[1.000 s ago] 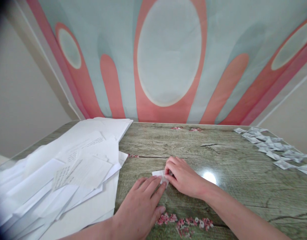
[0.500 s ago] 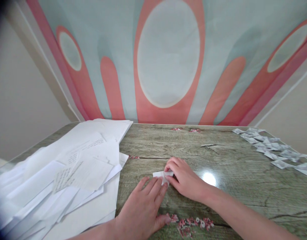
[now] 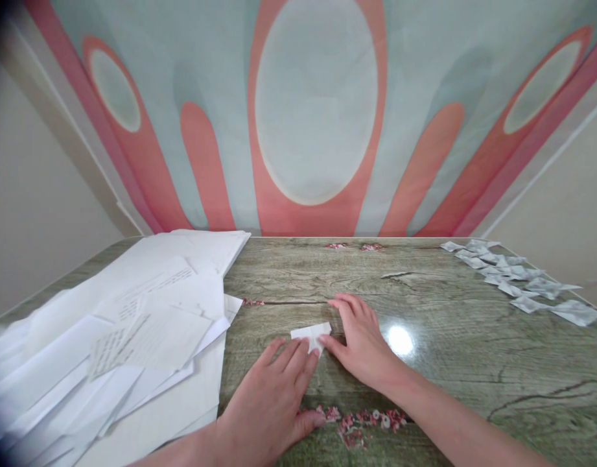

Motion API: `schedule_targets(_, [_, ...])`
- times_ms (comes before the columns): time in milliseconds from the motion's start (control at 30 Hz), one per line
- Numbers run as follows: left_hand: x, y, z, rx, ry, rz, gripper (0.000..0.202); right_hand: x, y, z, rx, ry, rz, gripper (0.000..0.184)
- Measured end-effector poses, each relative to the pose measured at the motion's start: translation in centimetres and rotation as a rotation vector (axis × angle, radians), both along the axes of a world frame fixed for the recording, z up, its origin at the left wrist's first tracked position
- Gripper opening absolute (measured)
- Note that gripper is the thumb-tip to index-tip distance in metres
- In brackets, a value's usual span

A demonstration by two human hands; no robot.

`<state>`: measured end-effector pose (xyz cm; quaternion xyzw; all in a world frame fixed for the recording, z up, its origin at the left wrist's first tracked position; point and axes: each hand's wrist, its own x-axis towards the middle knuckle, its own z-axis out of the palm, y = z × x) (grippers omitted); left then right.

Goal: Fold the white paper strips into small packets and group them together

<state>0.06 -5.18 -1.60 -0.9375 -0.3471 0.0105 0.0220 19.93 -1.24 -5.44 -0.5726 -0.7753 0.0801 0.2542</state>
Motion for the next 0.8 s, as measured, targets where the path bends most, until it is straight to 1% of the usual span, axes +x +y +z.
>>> schedule_targets(67, [0.0,0.0,-0.1,0.007,0.005,0.004,0.064,0.3,0.2,-0.1,0.008,-0.012,-0.032,0.044])
schedule_targets(233, [-0.1,0.0,-0.1,-0.013,0.006,0.015,0.064,1.0,0.8,-0.7,0.012,-0.019,-0.045,0.041])
schedule_targets(367, [-0.3,0.0,-0.1,-0.016,-0.019,0.0,0.063,1.5,1.1,-1.3,0.049,0.0,-0.063,0.04])
schedule_targets(467, [-0.4,0.1,-0.1,-0.031,-0.034,0.0,0.062,1.4,0.8,-0.9,0.108,0.044,-0.045,0.035])
schedule_targets(533, [-0.4,0.1,-0.1,-0.053,-0.034,0.005,0.063,1.0,0.1,0.0,0.131,0.059,0.0,0.026])
schedule_targets(600, [-0.5,0.2,0.1,-0.076,-0.043,0.006,0.065,0.5,-0.9,1.0,0.119,0.015,0.087,0.02])
schedule_targets(700, [-0.6,0.5,0.6,-0.112,-0.058,0.0,0.066,-0.4,-2.2,2.1,0.077,-0.142,0.25,0.029])
schedule_targets(800, [-0.8,0.6,0.8,-0.136,-0.058,-0.01,0.063,-1.1,-3.1,2.3,0.135,-0.29,0.308,0.032])
